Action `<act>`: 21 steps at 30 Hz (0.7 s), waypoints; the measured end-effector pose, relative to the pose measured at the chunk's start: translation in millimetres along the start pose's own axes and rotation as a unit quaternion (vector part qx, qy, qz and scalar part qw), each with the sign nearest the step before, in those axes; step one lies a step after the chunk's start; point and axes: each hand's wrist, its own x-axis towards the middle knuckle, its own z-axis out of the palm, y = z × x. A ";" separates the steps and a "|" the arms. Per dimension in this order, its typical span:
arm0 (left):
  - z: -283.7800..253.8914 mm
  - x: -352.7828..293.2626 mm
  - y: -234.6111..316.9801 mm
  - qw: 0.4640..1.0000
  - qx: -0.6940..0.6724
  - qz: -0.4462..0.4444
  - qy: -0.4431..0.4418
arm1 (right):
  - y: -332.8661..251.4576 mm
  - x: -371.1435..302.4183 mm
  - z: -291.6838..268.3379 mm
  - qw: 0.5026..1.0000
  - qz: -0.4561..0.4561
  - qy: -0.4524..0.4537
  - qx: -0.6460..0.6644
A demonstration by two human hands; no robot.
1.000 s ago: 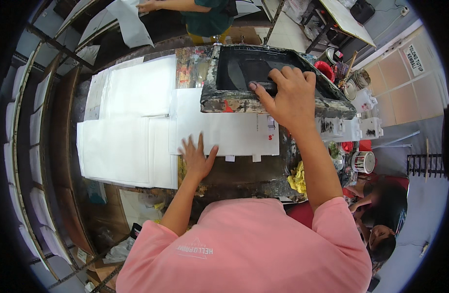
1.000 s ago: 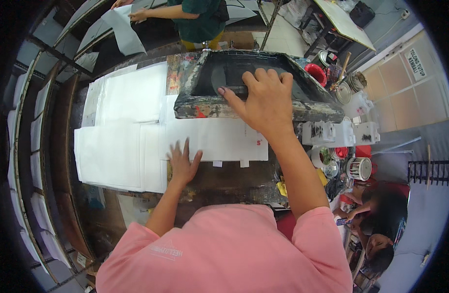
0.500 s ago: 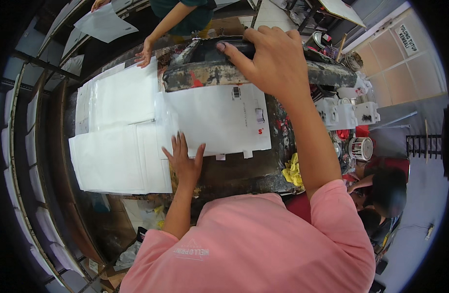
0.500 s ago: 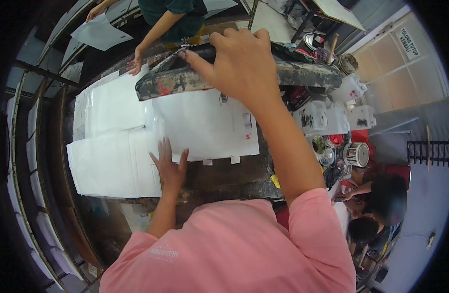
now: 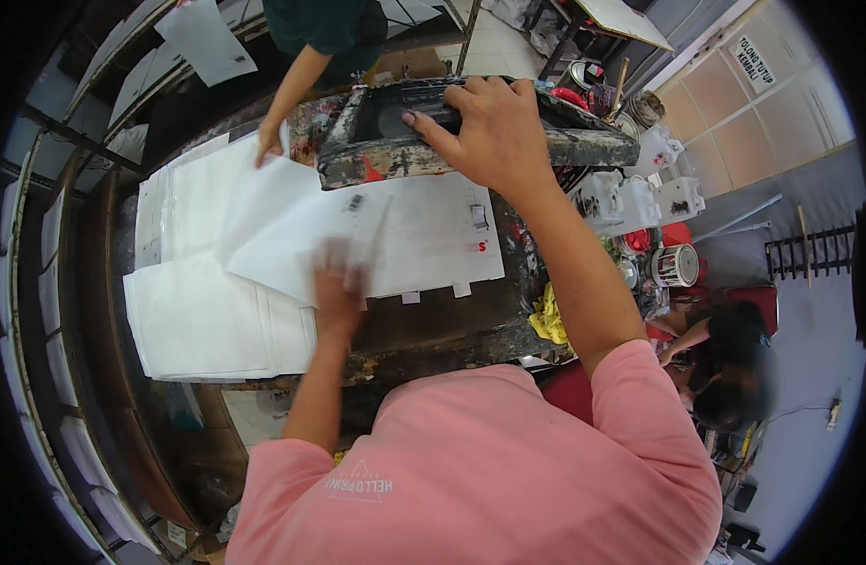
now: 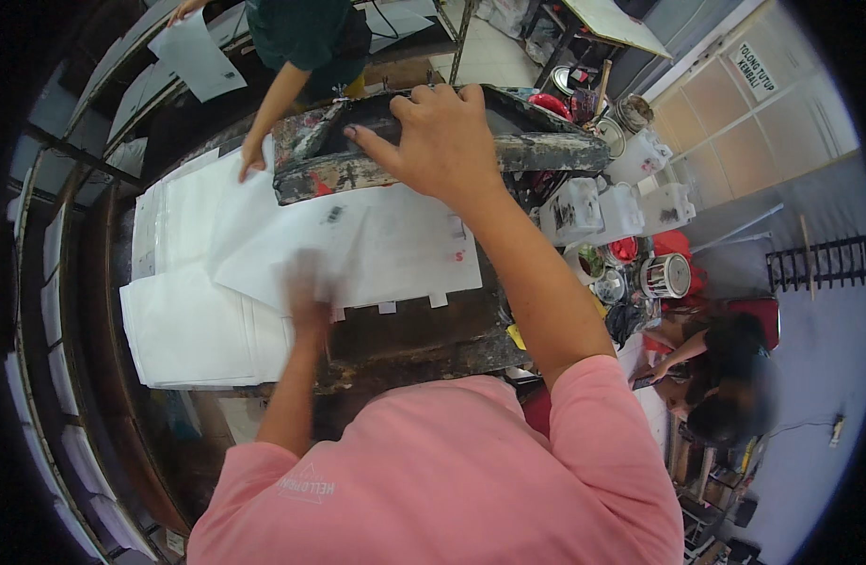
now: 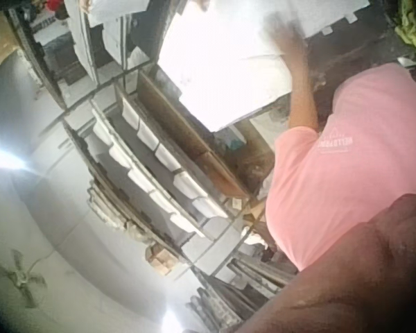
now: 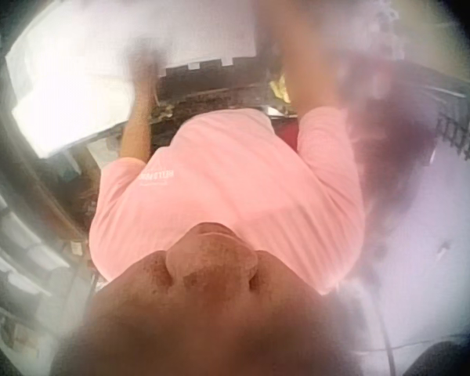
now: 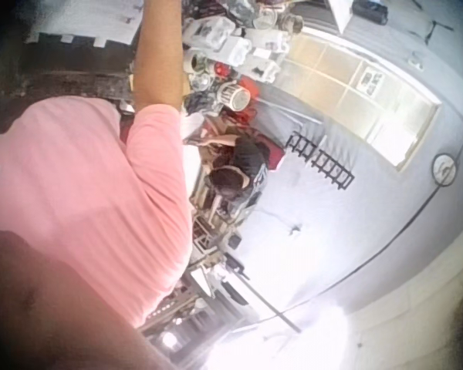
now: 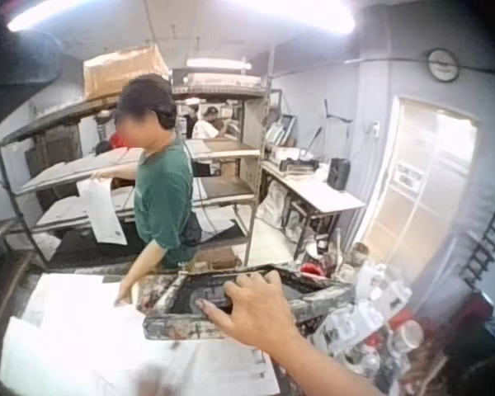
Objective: The person repeatedly places white paper sheets under a screen printing frame, pulls a squeegee across the screen to apply ink, and removes the printed sheets. A coworker assists by stacking the finished prints nearby.
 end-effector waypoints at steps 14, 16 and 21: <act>92.5 -21.7 102.0 0.965 0.020 -0.004 -0.263 | 5.9 28.7 -2.9 1.000 0.016 -0.011 0.017; 79.0 -10.6 106.0 0.969 -0.070 -0.085 -0.223 | 6.1 27.3 -0.7 1.000 0.007 -0.001 0.004; -45.3 64.8 138.0 0.715 -0.672 -0.192 0.010 | -5.1 -20.3 -2.9 0.997 0.010 -0.077 0.011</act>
